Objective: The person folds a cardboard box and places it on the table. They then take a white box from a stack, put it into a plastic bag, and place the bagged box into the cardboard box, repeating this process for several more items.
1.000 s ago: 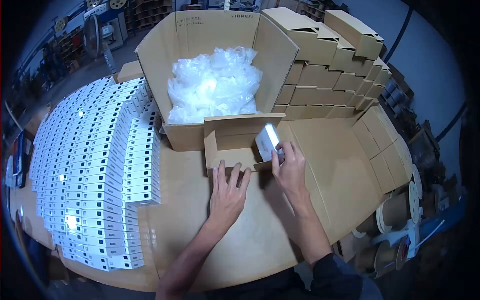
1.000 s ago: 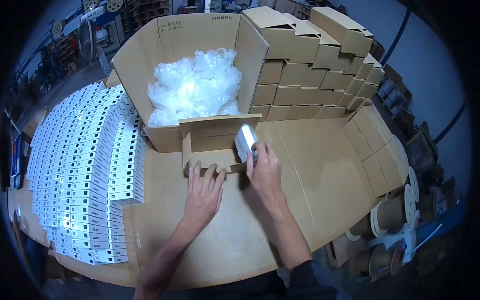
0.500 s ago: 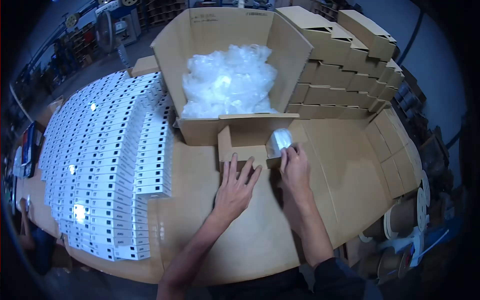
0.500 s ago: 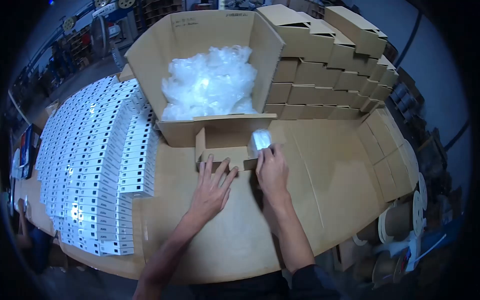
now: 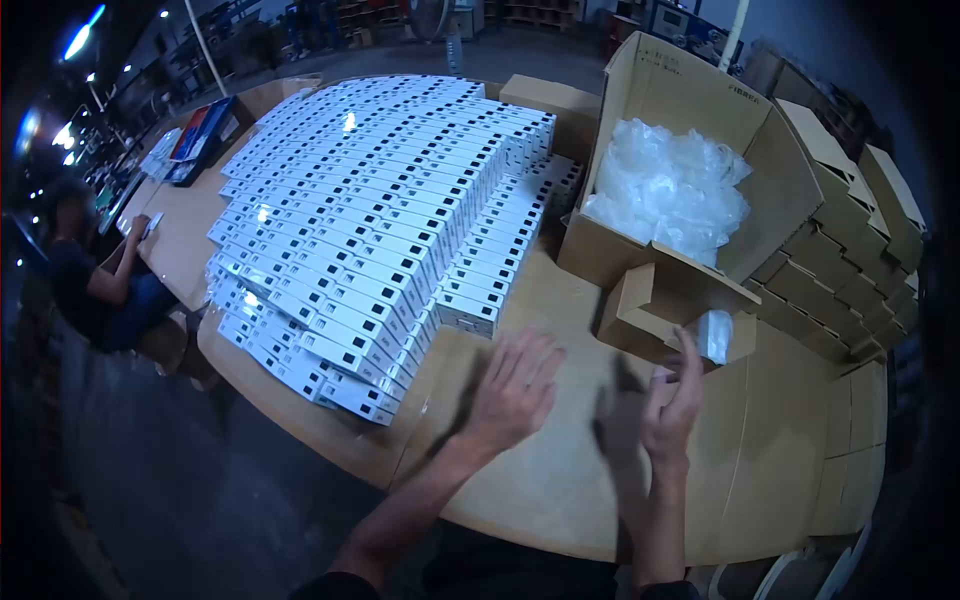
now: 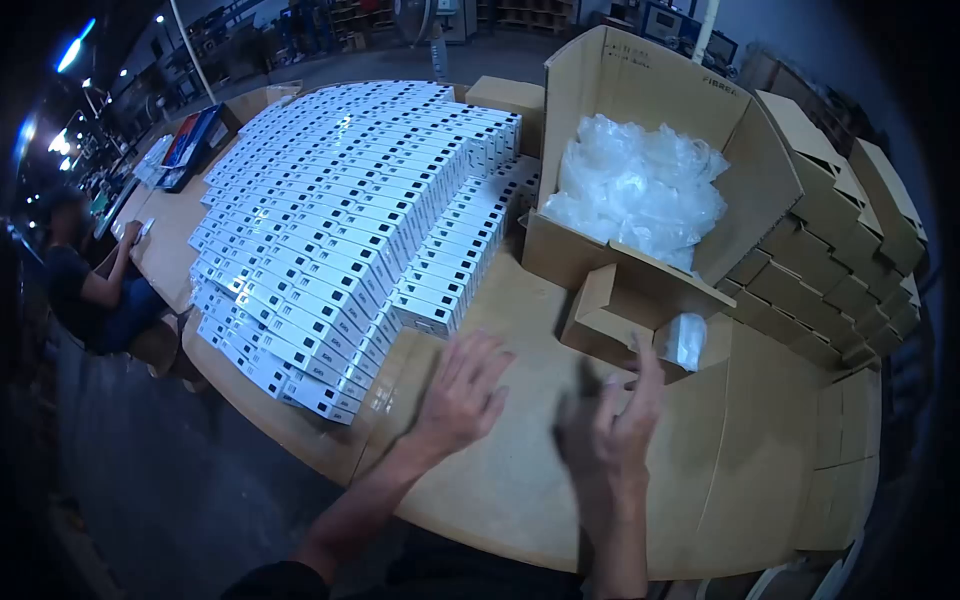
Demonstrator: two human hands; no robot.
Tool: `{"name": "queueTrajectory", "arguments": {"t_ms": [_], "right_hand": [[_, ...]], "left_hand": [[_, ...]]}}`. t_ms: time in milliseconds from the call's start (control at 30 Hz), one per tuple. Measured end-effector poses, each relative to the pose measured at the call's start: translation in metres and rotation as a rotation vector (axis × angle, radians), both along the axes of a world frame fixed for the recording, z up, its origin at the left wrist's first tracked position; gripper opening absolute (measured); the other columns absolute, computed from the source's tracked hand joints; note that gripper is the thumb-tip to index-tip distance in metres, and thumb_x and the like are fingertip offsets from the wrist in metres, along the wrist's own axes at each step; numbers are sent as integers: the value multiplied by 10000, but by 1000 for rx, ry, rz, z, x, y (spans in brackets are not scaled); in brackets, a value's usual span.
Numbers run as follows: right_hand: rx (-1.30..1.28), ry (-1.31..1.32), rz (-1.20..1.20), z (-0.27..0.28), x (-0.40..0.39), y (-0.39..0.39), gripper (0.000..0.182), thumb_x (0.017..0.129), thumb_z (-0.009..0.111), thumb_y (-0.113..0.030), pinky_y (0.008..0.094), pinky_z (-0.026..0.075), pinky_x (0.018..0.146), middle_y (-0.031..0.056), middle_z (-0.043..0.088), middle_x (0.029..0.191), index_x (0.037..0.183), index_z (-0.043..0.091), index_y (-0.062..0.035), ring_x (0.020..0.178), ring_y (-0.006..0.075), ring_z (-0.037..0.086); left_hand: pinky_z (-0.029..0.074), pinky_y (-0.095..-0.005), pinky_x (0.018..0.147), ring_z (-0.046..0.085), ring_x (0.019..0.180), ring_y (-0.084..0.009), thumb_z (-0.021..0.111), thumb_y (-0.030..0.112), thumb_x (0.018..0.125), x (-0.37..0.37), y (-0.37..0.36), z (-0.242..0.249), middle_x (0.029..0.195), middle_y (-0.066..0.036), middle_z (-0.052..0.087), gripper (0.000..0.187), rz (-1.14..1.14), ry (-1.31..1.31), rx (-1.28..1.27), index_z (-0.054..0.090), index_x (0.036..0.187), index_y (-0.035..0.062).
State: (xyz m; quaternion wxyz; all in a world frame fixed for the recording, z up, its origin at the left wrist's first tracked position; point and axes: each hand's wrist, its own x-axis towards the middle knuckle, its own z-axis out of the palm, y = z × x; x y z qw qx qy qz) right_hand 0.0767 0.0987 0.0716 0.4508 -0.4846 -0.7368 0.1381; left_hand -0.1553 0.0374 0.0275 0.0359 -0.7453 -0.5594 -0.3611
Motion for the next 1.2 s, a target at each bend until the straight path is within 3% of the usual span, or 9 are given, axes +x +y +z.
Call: {"name": "queueTrajectory", "arguments": {"t_ms": [300, 500, 633, 700, 833, 867, 967, 1100, 1200], "right_hand": [[-96, -140, 556, -21, -133, 17, 600, 937, 532, -1, 510, 454, 1031, 246, 609, 1353, 1500, 329, 35, 1153, 439, 569], [-128, -163, 579, -27, -145, 16, 693, 833, 509, 58, 506, 460, 1031, 272, 594, 1349, 1501, 329, 32, 1151, 452, 567], [-291, -131, 574, -23, -139, 15, 667, 886, 520, 21, 504, 456, 1044, 308, 570, 1319, 1525, 334, -4, 1198, 479, 557], [-19, -91, 541, -13, -129, 8, 665, 907, 562, -16, 513, 449, 1052, 286, 560, 1317, 1529, 328, -2, 1199, 476, 558], [-677, -1, 583, 26, -82, -15, 589, 1005, 617, -184, 443, 528, 908, 191, 660, 1070, 1550, 406, -104, 978, 362, 653], [-770, 60, 653, 31, -73, -19, 522, 1063, 576, -248, 357, 541, 816, 119, 663, 953, 1554, 431, -152, 878, 224, 644], [-976, 372, 789, 29, -57, -20, 493, 1095, 522, -230, 302, 532, 806, 69, 646, 1006, 1569, 413, -145, 920, 133, 602], [-771, 764, 630, 30, -42, -7, 302, 1102, 501, -189, 267, 541, 794, 47, 644, 1120, 1358, 590, -56, 1038, 99, 582], [-647, 784, 553, 51, -10, 15, 199, 1066, 501, -55, 279, 591, 770, 82, 675, 1077, 1186, 649, 1, 857, 143, 701]], "left_hand": [[306, -564, 1210, 381, 1462, -426, 697, 71, 887, -72, -14, -5, 1497, -226, 444, 668, 250, 40, -100, 415, 1487, -6], [437, -507, 1073, 525, 1275, -396, 684, -6, 863, -77, -18, -14, 1331, -192, 546, 523, 316, 21, -30, 572, 1373, -1], [493, -441, 984, 584, 1159, -322, 732, -14, 806, -73, -15, -11, 1211, -102, 618, 406, 381, 42, 56, 708, 1206, 53], [475, -459, 997, 574, 1164, -318, 767, 2, 773, -65, -26, -3, 1197, -79, 625, 399, 406, 52, 19, 733, 1161, 84], [493, -498, 980, 552, 1193, -382, 799, -95, 695, -42, -48, 6, 1146, -94, 593, 415, 274, -34, 125, 751, 1073, 70], [503, -503, 976, 554, 1194, -391, 801, -105, 685, -35, -45, 12, 1146, -97, 585, 426, 223, -62, 174, 751, 1068, 74], [531, -513, 963, 562, 1196, -414, 815, -115, 662, -10, -34, 29, 1149, -104, 563, 445, 65, -141, 267, 751, 1055, 85], [553, -481, 963, 606, 1180, -395, 856, -42, 693, 21, -4, 70, 1202, -127, 574, 409, -152, -242, 209, 740, 1060, 97], [560, -366, 886, 673, 1024, -294, 798, -14, 778, 26, 36, 115, 1136, -148, 661, 338, -229, -441, 101, 703, 1098, 41]]}}
